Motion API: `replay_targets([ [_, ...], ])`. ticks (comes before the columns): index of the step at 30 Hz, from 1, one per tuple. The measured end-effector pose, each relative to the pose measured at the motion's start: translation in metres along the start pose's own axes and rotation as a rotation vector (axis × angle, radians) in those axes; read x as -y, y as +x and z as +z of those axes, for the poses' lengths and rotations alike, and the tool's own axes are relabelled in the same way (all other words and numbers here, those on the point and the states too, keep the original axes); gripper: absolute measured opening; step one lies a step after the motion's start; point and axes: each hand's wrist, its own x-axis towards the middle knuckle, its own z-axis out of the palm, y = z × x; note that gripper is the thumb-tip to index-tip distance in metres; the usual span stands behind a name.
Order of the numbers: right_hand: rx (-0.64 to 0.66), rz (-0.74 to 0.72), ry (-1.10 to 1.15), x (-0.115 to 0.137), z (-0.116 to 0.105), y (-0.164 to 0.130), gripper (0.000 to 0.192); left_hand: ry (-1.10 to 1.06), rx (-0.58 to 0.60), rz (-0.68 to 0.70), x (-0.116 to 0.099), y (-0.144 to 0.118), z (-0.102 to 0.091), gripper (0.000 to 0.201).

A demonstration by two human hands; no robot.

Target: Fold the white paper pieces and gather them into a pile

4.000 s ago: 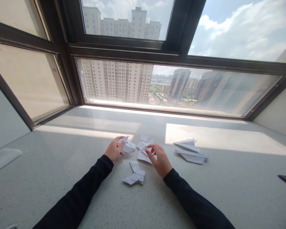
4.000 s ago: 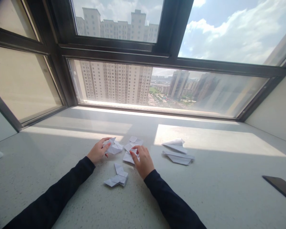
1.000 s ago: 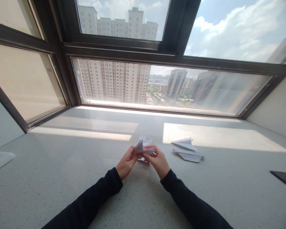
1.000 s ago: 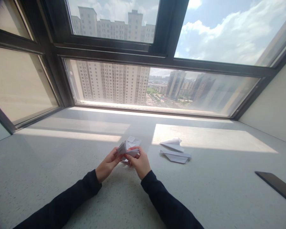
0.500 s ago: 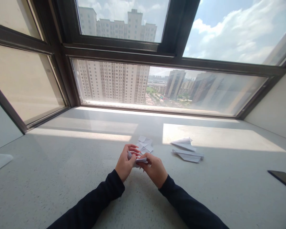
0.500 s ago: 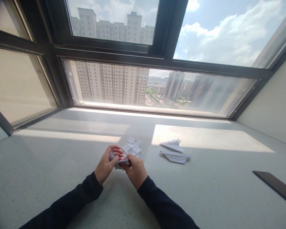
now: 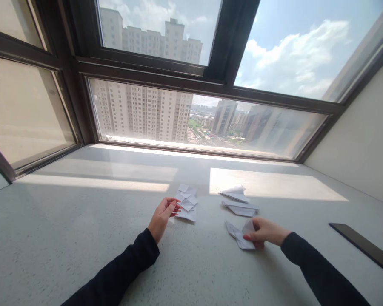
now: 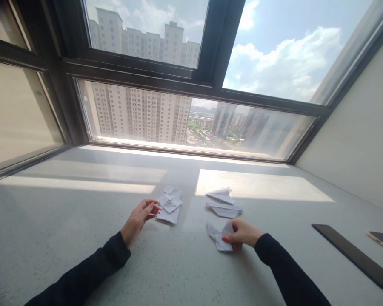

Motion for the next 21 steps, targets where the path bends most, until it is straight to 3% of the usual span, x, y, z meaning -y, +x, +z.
replay_targets([
  [4, -0.215, 0.046, -0.093, -0.014, -0.026, -0.002, 0.035, 0.048, -0.009, -0.028, -0.001, -0.001, 0.0, 0.024],
  [13, -0.225, -0.01, -0.119, -0.017, -0.025, 0.012, 0.034, 0.116, -0.058, -0.024, -0.007, -0.003, -0.002, 0.02],
  [17, -0.408, 0.109, -0.294, -0.023, -0.028, 0.013, 0.037, 0.156, -0.073, -0.017, -0.006, 0.0, -0.003, 0.019],
  [21, -0.583, 0.143, -0.522, -0.005, -0.029, 0.006, 0.035, 0.204, -0.067, -0.01, -0.005, 0.003, -0.006, 0.015],
])
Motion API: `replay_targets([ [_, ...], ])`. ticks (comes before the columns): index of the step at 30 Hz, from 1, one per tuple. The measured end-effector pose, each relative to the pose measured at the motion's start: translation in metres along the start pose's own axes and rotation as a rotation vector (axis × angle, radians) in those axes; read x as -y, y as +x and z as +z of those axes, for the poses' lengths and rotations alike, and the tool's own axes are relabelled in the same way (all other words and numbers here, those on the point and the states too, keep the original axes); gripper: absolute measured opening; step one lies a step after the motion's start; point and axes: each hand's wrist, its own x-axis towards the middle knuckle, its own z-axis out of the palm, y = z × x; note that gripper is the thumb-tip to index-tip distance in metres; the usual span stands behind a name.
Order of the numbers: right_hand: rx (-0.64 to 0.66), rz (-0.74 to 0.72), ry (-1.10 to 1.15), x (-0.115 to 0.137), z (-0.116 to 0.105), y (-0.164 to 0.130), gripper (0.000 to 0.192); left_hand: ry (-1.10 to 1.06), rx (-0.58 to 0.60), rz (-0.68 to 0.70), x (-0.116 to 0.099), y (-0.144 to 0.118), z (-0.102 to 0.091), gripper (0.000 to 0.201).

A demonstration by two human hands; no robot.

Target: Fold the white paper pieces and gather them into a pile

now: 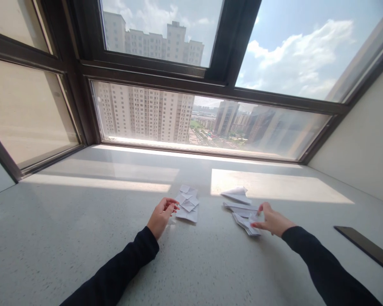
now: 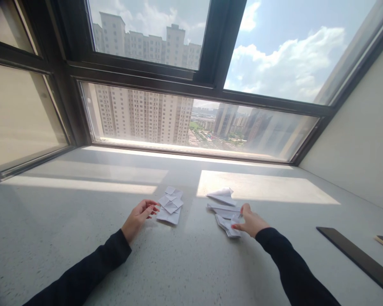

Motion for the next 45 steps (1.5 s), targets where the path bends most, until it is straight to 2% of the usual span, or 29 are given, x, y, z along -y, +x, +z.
replay_targets([
  [2, -0.077, -0.077, -0.042, 0.021, -0.004, -0.004, 0.026, 0.012, 0.007, 0.001, 0.0, 0.001, -0.001, 0.014],
  [4, -0.11, -0.212, -0.038, 0.051, 0.003, -0.006, 0.018, 0.023, 0.01, 0.001, 0.0, 0.001, -0.002, 0.014],
  [7, -0.204, -0.428, 0.016, 0.099, 0.037, -0.002, 0.023, 0.045, 0.013, -0.001, 0.002, 0.001, -0.003, 0.015],
  [9, -0.249, -0.451, 0.04, 0.123, 0.065, 0.005, 0.036, 0.061, 0.018, -0.005, 0.005, 0.001, -0.005, 0.015],
  [11, -0.264, -0.422, 0.053, 0.136, 0.088, 0.013, 0.04, 0.075, 0.02, -0.009, 0.007, 0.003, -0.006, 0.016],
  [13, -0.264, -0.394, 0.092, 0.139, 0.1, 0.018, 0.033, 0.094, 0.008, -0.016, 0.009, 0.004, -0.008, 0.018],
  [16, -0.23, -0.418, 0.202, 0.136, 0.101, 0.015, 0.02, 0.118, -0.023, -0.027, 0.011, 0.004, -0.008, 0.029],
  [22, -0.168, -0.619, 0.458, 0.148, 0.091, -0.007, 0.016, 0.115, -0.06, 0.002, 0.012, 0.004, -0.006, 0.056],
  [25, -0.088, -0.683, 0.477, 0.154, 0.093, -0.012, 0.018, 0.054, -0.053, 0.034, 0.011, 0.006, -0.009, 0.05],
  [28, -0.157, -0.596, 0.449, 0.152, 0.099, -0.01, 0.025, 0.0, -0.052, 0.05, 0.01, 0.009, -0.013, 0.032],
  [31, -0.279, -0.467, 0.308, 0.149, 0.106, -0.007, 0.044, -0.096, -0.11, 0.044, 0.01, 0.012, -0.015, 0.027],
  [33, -0.284, -0.425, 0.211, 0.149, 0.11, -0.006, 0.052, -0.192, -0.153, 0.039, 0.011, 0.012, -0.014, 0.027],
  [35, -0.247, -0.403, 0.192, 0.151, 0.112, -0.007, 0.049, -0.269, -0.182, 0.035, 0.013, 0.012, -0.012, 0.027],
  [37, -0.169, -0.396, 0.288, 0.152, 0.113, -0.007, 0.039, -0.312, -0.201, 0.029, 0.014, 0.011, -0.012, 0.027],
  [41, 0.025, -0.398, 0.733, 0.15, 0.106, -0.004, 0.034, -0.344, -0.25, -0.001, 0.012, 0.01, -0.014, 0.035],
  [43, 0.055, -0.396, 0.942, 0.149, 0.099, -0.005, 0.036, -0.345, -0.264, -0.016, 0.01, 0.01, -0.015, 0.042],
  [45, 0.041, -0.393, 1.096, 0.151, 0.092, -0.008, 0.039, -0.338, -0.224, -0.035, 0.009, 0.009, -0.015, 0.051],
])
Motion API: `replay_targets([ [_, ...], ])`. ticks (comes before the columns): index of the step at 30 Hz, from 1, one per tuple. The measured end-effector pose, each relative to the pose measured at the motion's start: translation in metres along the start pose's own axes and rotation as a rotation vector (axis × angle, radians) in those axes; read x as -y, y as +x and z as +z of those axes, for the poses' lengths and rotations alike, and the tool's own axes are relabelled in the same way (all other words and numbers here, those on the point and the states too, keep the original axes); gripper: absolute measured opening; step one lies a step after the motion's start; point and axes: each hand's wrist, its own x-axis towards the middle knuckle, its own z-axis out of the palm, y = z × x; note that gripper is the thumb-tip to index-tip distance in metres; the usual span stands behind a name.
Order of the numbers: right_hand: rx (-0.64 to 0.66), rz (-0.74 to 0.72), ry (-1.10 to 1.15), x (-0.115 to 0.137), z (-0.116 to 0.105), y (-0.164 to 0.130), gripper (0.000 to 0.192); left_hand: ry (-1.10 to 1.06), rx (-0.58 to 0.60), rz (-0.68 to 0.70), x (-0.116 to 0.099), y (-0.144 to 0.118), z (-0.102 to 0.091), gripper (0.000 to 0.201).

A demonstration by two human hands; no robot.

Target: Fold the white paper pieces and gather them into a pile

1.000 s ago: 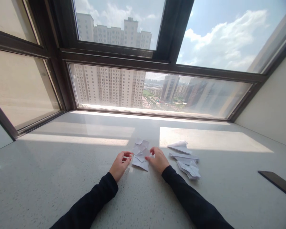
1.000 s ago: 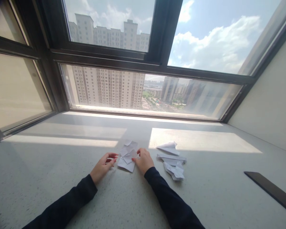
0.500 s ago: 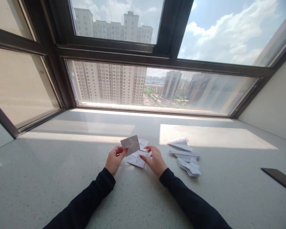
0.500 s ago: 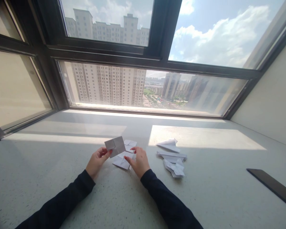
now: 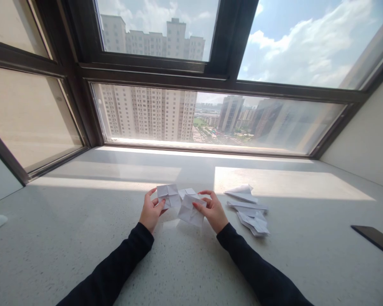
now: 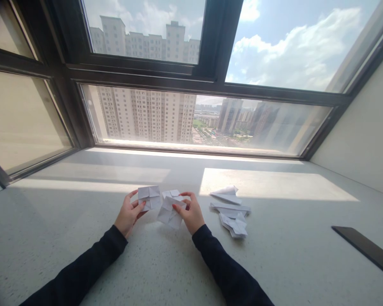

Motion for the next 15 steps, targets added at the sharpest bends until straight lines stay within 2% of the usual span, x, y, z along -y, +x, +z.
replay_targets([
  [3, -0.017, -0.049, 0.105, 0.011, 0.004, -0.004, 0.039, 0.03, 0.146, -0.056, -0.001, -0.005, 0.004, 0.056],
  [7, 0.033, -0.114, 0.014, 0.014, 0.009, -0.008, 0.035, 0.051, 0.378, -0.13, 0.0, -0.014, 0.01, 0.051],
  [11, 0.019, -0.125, -0.125, 0.006, 0.01, -0.008, 0.035, 0.065, 0.425, -0.144, 0.001, -0.021, 0.014, 0.042],
  [15, 0.025, -0.164, -0.186, 0.001, 0.011, -0.007, 0.036, 0.116, 0.469, -0.126, 0.002, -0.023, 0.017, 0.056],
])
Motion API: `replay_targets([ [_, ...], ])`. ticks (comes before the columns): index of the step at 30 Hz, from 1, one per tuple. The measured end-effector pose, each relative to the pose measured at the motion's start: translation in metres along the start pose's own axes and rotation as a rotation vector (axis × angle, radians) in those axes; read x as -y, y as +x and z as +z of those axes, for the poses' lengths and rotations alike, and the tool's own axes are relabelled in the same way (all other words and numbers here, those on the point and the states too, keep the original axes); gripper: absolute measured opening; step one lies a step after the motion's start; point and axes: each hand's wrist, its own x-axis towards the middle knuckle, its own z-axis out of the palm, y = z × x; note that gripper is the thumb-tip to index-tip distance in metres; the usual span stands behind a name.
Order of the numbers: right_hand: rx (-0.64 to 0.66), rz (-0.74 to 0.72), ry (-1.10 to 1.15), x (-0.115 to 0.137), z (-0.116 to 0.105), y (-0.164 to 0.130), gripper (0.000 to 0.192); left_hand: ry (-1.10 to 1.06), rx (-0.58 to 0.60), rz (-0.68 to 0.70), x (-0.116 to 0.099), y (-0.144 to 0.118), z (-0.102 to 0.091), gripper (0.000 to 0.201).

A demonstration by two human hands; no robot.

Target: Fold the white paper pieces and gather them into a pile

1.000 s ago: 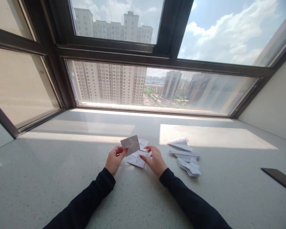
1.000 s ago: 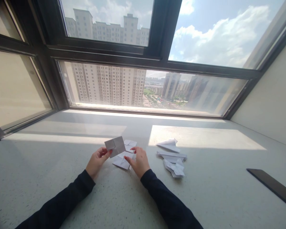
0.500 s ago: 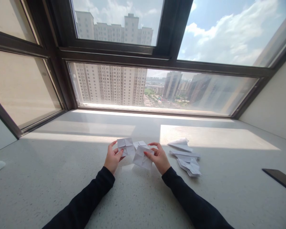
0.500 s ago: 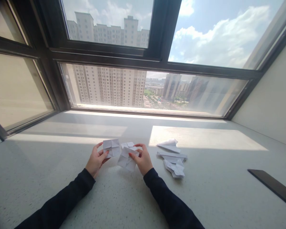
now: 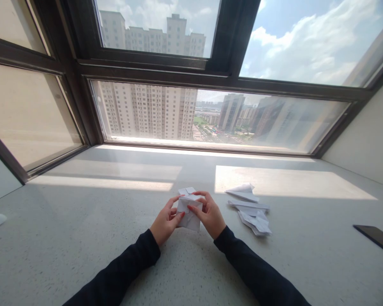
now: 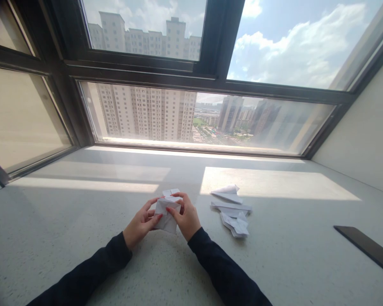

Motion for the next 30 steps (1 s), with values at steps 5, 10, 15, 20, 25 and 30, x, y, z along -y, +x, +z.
replay_targets([
  [5, -0.165, -0.04, -0.402, -0.009, -0.004, 0.012, 0.037, 0.047, -0.129, 0.112, -0.003, 0.005, -0.008, 0.068],
  [10, -0.154, 0.113, -0.797, -0.028, -0.004, 0.032, 0.048, 0.132, -0.318, 0.161, -0.006, 0.012, -0.024, 0.039],
  [15, -0.14, 0.186, -0.727, -0.033, 0.002, 0.04, 0.038, 0.174, -0.411, 0.168, -0.003, 0.016, -0.032, 0.032],
  [20, -0.174, 0.14, -0.494, -0.023, -0.002, 0.031, 0.017, 0.21, -0.42, 0.223, 0.003, 0.019, -0.039, 0.034],
  [25, -0.146, 0.071, 0.012, -0.002, 0.0, 0.014, 0.023, 0.127, -0.292, 0.22, 0.002, 0.014, -0.029, 0.056],
  [30, -0.233, 0.126, 0.354, 0.017, 0.008, 0.004, 0.028, 0.005, -0.237, 0.14, 0.001, 0.008, -0.015, 0.073],
])
